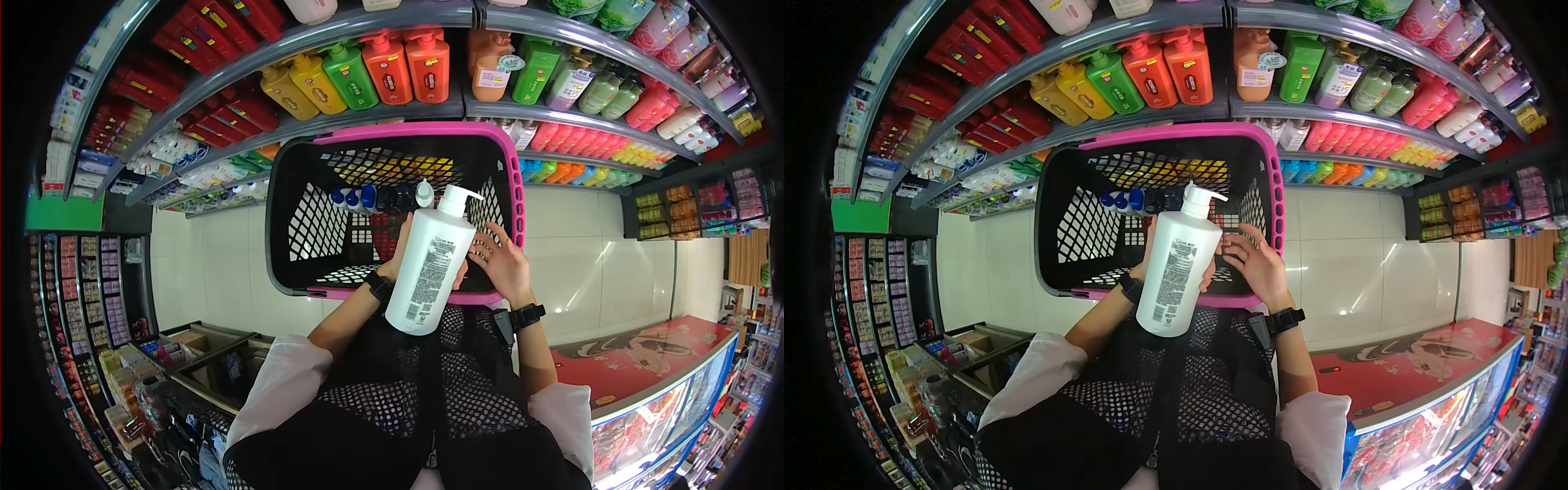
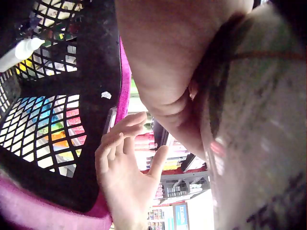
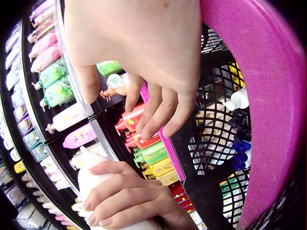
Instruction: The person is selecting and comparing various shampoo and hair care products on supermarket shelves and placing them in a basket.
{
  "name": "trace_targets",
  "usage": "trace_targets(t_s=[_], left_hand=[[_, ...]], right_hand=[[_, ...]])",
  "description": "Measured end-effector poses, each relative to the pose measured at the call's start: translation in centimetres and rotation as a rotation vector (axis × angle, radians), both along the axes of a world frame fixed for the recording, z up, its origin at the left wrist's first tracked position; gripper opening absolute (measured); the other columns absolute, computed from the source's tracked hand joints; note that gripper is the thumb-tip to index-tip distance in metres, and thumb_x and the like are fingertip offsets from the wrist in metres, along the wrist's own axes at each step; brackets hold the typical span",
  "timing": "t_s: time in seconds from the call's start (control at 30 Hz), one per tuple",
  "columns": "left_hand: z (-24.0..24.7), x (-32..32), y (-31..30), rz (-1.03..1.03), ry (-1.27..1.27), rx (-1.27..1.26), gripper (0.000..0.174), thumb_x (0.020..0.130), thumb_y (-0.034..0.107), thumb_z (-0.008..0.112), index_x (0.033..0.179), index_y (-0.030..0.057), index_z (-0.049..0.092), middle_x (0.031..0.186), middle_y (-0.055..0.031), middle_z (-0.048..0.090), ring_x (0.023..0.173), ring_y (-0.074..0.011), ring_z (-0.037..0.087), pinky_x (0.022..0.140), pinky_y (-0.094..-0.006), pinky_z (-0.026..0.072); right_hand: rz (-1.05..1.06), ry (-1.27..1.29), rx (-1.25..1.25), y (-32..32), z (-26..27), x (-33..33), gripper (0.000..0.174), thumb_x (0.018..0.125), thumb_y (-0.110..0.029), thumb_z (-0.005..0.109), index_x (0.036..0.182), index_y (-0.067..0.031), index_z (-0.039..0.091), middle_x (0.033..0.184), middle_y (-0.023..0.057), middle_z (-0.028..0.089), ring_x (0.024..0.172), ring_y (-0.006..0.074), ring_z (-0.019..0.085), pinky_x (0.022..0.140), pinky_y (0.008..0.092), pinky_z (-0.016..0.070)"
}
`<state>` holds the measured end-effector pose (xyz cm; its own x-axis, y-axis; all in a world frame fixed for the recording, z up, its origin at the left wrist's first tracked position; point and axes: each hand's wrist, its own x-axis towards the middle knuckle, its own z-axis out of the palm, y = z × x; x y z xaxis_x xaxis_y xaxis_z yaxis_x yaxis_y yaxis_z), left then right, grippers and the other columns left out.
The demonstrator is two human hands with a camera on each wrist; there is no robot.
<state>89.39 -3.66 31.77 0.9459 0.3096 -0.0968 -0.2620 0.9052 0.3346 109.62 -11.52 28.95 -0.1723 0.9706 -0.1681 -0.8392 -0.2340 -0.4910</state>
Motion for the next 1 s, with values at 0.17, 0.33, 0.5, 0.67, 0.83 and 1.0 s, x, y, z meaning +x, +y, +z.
trace_targets(t_s=[0.17,0.33,0.5,0.67,0.83,1.0], left_hand=[[-0.16,-0.03,0.00,0.027,-0.010,-0.021,0.108,0.067,0.087,0.018,0.126,0.0006,0.042,0.084,-0.0267,0.056,0.069,-0.0355,0.058,0.063,-0.0411,0.0480],[-0.21,-0.15,-0.02,0.026,-0.007,-0.065,0.109,0.067,0.087,0.018,0.126,-0.0006,0.042,0.084,-0.0267,0.056,0.068,-0.0354,0.058,0.062,-0.0414,0.0480],[-0.51,-0.07,-0.02,0.022,-0.030,-0.064,0.109,0.067,0.087,0.018,0.126,-0.0012,0.042,0.085,-0.0269,0.057,0.069,-0.0362,0.058,0.062,-0.0417,0.0482],[-0.22,-0.20,-0.09,0.033,-0.005,-0.102,0.109,0.067,0.087,0.019,0.126,-0.0009,0.042,0.086,-0.0276,0.057,0.069,-0.0372,0.058,0.062,-0.0428,0.0486],[-0.14,-0.24,-0.08,0.030,-0.002,-0.118,0.109,0.067,0.087,0.019,0.126,-0.0009,0.042,0.087,-0.0279,0.057,0.069,-0.0374,0.058,0.062,-0.0433,0.0488],[-0.46,-0.20,-0.06,0.024,-0.012,-0.113,0.108,0.067,0.087,0.019,0.125,-0.0011,0.043,0.087,-0.0280,0.057,0.070,-0.0379,0.059,0.062,-0.0429,0.0490]], right_hand=[[0.002,-0.012,-0.005,-0.01,0.06,-0.06,0.054,0.086,-0.038,0.051,0.129,-0.0086,0.037,0.120,0.0145,0.049,0.107,0.0243,0.049,0.097,0.0382,0.0352],[0.002,-0.010,-0.002,0.06,0.11,-0.10,0.055,0.086,-0.038,0.051,0.130,-0.0083,0.036,0.120,0.0150,0.049,0.107,0.0247,0.049,0.097,0.0384,0.0352],[0.002,-0.005,0.002,0.06,0.09,-0.10,0.054,0.086,-0.038,0.051,0.130,-0.0079,0.036,0.120,0.0152,0.049,0.107,0.0249,0.048,0.097,0.0389,0.0353],[-0.002,-0.005,0.000,0.04,0.13,-0.13,0.054,0.086,-0.038,0.051,0.129,-0.0077,0.037,0.120,0.0151,0.049,0.107,0.0250,0.048,0.097,0.0392,0.0353],[-0.003,-0.001,-0.002,0.04,-0.05,-0.10,0.054,0.086,-0.038,0.051,0.129,-0.0078,0.037,0.119,0.0150,0.049,0.107,0.0251,0.048,0.097,0.0394,0.0354],[-0.004,0.006,-0.006,0.09,-0.07,-0.08,0.053,0.086,-0.037,0.051,0.128,-0.0081,0.037,0.119,0.0149,0.049,0.107,0.0250,0.049,0.097,0.0396,0.0355]])
